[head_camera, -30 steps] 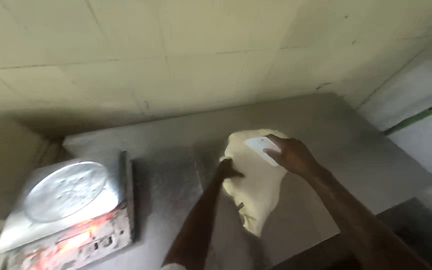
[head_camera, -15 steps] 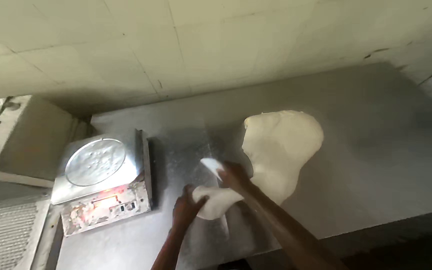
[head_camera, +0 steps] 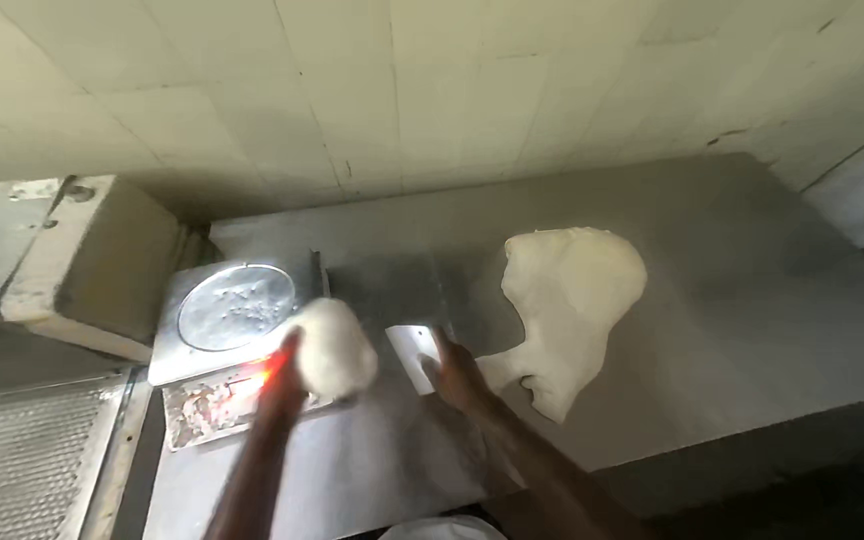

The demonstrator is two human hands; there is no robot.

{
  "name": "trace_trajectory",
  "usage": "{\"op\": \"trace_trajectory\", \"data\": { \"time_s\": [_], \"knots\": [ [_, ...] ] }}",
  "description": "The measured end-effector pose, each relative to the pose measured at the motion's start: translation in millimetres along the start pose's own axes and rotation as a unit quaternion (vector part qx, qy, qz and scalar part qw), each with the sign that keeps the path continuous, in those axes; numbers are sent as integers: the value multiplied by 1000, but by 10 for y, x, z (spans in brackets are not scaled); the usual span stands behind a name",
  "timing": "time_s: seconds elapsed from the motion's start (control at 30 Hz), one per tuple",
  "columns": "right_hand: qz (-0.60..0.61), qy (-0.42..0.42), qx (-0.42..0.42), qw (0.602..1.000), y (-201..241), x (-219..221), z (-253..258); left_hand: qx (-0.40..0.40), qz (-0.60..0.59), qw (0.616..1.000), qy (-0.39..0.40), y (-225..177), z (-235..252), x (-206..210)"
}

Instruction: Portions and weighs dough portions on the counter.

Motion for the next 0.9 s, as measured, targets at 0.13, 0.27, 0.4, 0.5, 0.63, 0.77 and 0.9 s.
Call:
{"op": "trace_trajectory", "data": {
  "time_s": [0.13,0.27,0.4,0.5,0.63,0.77,0.9],
  "knots": [
    [-190,76,-70,976,-363,-460,6,44,269,957,-100,-20,888,-1172],
    [-203,139,92,965,-1822,-135,-397,103,218,951,-193,112,690,-1191],
    [-23,-11,121,992,-1662,534,-704,-30,311,935,165,1225,-591,764],
    [91,-63,119,987,-1273,1128,-663,-60,224,952,200,2012,-886,1436],
    [7,5,11,1000,-768,1086,-235,-69,-35,989,127,1156,-484,672],
    [-75,54,-59,994,138,548,619,33,-46,998,-2,-6,41,-828],
    [-72,28,-92,993,1230,326,1473,27,143,984,-104,-235,882,-1821]
  ]
}}
Point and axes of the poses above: each hand's wrist, its own z-axis towards the middle knuckle, its own x-axis out of the palm, y = z × x, the point moved 9 cm from there along z, towards the middle knuckle, and after that the axes turned 1 degree about z, right-handed, at the moved point
